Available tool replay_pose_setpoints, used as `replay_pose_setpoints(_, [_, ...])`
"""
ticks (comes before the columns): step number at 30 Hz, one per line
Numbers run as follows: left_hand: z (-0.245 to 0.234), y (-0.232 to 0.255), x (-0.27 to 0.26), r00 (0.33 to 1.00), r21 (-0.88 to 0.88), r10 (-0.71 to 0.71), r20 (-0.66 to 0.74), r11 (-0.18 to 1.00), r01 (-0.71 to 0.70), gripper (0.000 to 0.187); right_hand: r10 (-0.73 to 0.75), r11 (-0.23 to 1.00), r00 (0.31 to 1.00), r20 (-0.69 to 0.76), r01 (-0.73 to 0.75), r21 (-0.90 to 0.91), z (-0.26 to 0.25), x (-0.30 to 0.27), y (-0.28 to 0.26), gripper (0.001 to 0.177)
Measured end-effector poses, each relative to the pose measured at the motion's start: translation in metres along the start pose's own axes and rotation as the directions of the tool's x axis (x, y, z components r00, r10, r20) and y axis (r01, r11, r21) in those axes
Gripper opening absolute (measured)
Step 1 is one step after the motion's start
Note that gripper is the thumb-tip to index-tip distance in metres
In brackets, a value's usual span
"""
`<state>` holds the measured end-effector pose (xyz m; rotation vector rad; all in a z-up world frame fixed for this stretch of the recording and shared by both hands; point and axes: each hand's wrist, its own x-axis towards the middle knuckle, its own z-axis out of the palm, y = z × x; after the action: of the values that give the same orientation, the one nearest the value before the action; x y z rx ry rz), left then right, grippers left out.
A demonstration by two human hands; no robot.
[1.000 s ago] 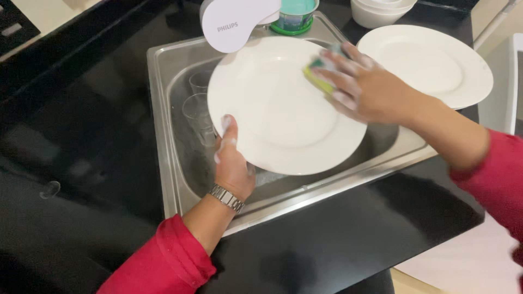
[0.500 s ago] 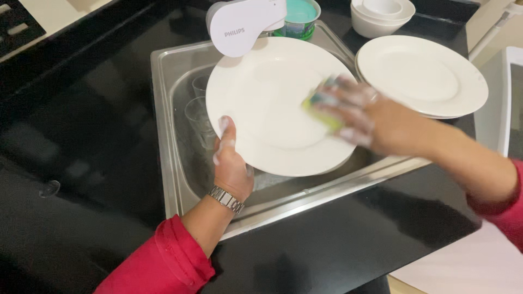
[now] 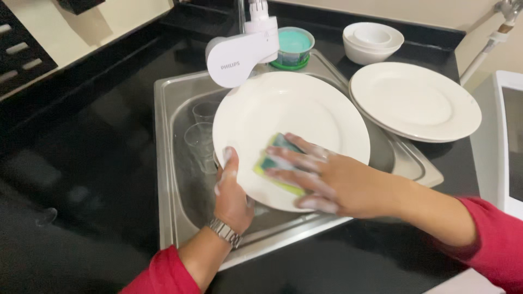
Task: The person washes plates and bowls using a sponge with soap, scrubbing both sides of each item in the sink.
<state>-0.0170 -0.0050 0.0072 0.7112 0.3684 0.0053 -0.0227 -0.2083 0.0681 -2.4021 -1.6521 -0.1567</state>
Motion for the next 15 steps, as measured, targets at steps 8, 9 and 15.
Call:
replay_pose_setpoints(8, [0.005, 0.005, -0.007, 0.959, 0.183, -0.119, -0.259, 0.969, 0.169, 0.042, 0.175, 0.948, 0.984, -0.022, -0.175, -0.266, -0.005, -0.043, 0.064, 0.064])
replay_pose_setpoints(9, [0.003, 0.003, -0.005, 0.965, 0.156, -0.111, -0.238, 0.976, 0.151, 0.040, 0.323, 0.894, 0.946, 0.005, -0.303, -0.329, -0.001, -0.043, 0.080, 0.065])
replay_pose_setpoints(15, [0.005, 0.003, -0.002, 0.964, 0.087, -0.122, -0.237, 0.985, 0.146, 0.035, 0.157, 0.945, 0.977, -0.142, -0.190, -0.265, 0.019, 0.032, 0.116, 0.071])
